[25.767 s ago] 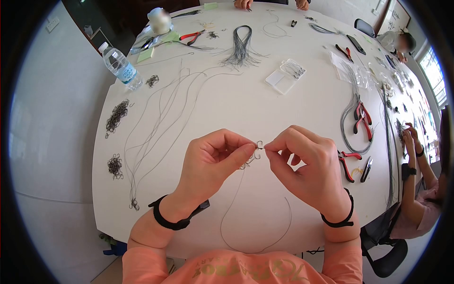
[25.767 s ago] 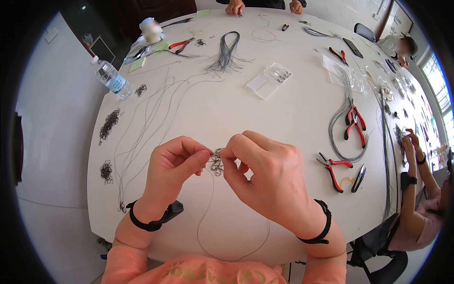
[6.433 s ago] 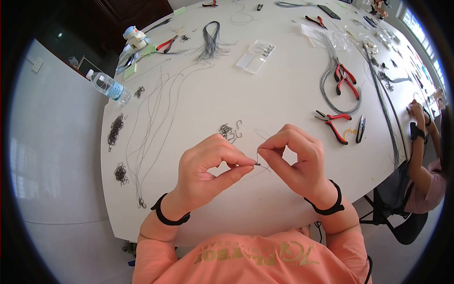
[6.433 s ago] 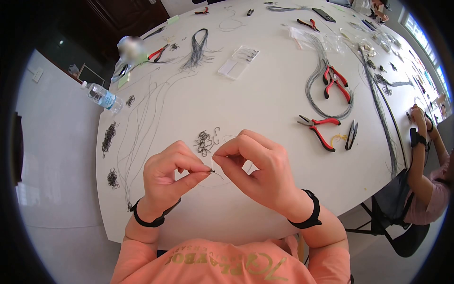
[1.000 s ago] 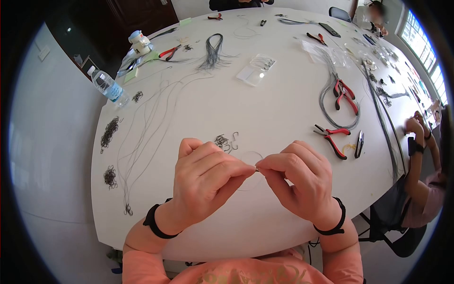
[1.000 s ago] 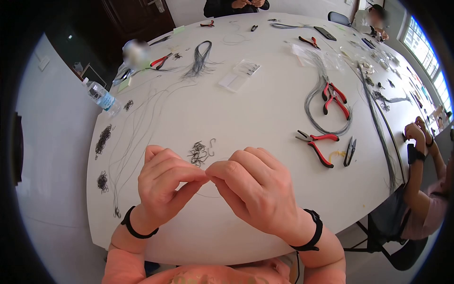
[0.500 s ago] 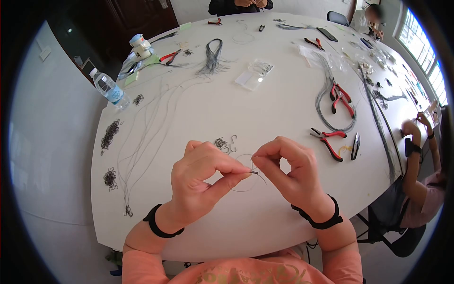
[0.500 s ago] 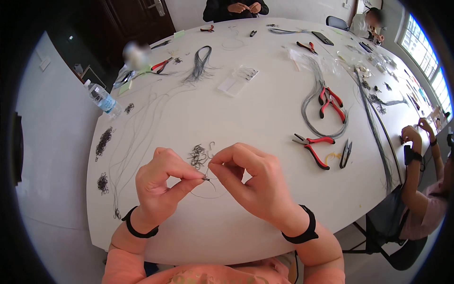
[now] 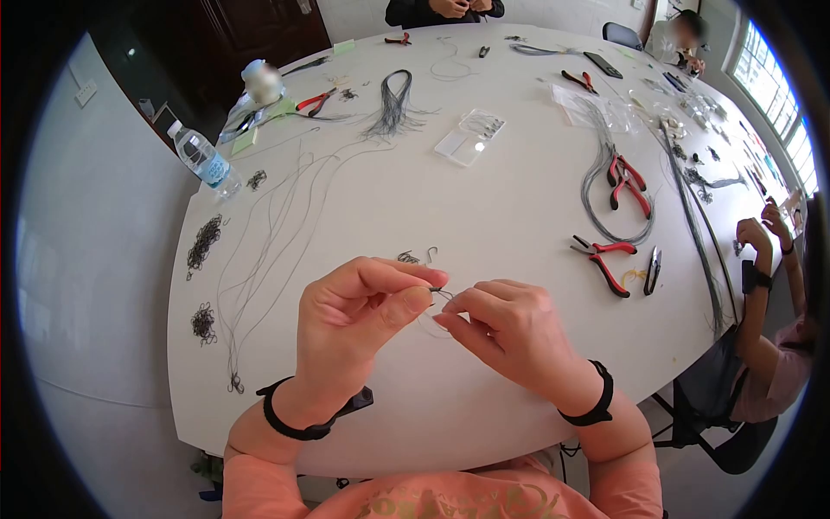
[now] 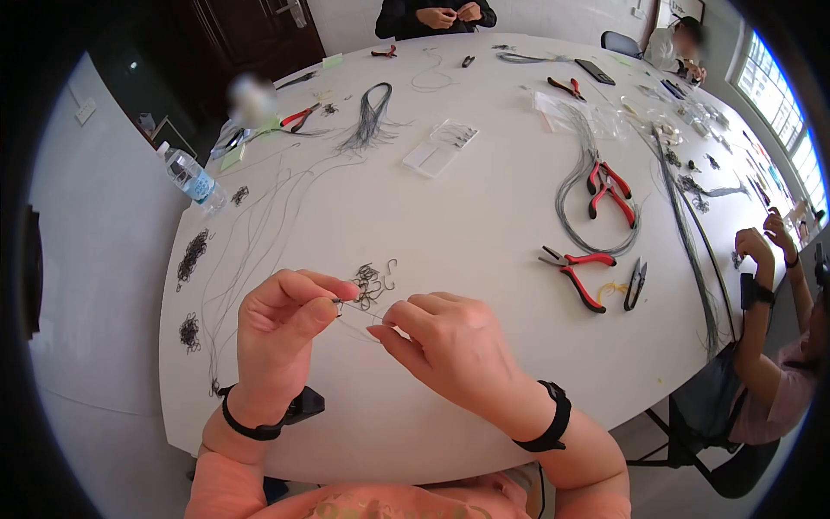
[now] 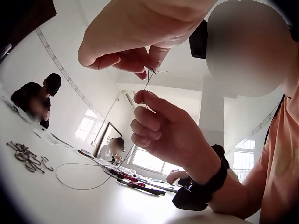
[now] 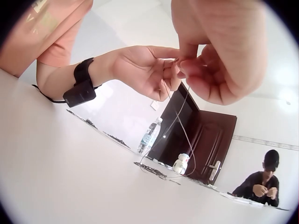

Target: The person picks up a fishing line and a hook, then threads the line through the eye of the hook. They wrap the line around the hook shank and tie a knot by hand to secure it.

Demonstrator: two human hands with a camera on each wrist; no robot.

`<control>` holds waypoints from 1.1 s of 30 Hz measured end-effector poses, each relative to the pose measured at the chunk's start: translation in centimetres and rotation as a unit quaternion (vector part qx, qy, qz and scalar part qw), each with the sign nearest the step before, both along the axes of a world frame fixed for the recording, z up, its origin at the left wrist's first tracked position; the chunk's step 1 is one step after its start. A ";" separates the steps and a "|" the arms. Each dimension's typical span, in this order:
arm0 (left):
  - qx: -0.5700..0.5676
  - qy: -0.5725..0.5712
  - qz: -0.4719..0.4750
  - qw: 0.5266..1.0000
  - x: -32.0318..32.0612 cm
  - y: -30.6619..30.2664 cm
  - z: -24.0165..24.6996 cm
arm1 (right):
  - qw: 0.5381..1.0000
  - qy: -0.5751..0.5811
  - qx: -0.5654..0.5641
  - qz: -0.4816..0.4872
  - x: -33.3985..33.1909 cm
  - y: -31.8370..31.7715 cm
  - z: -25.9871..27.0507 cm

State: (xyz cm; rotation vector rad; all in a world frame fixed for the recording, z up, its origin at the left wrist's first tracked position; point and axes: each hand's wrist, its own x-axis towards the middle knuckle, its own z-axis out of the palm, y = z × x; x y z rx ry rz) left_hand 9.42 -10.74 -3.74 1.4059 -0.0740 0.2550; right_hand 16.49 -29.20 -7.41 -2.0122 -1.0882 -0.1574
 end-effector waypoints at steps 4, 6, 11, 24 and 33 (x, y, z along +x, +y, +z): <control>-0.012 0.037 0.014 0.999 -0.5 0.4 1.1 | 0.996 -0.020 -0.085 0.004 -0.1 -0.3 -0.3; -0.025 0.030 0.012 0.999 -0.6 1.0 1.3 | 0.984 -0.012 -0.176 -0.011 -0.3 -0.5 -0.5; -0.063 0.030 0.040 0.997 -1.1 1.0 2.5 | 0.970 0.018 -0.242 -0.026 -0.9 -1.0 -0.8; 0.089 -0.050 0.047 0.994 -0.5 1.0 1.4 | 0.973 0.111 -0.202 -0.028 -0.9 -2.3 2.3; 0.360 -0.194 0.078 0.909 0.7 0.0 -0.3 | 0.985 0.128 0.116 -0.030 -0.3 -2.4 3.2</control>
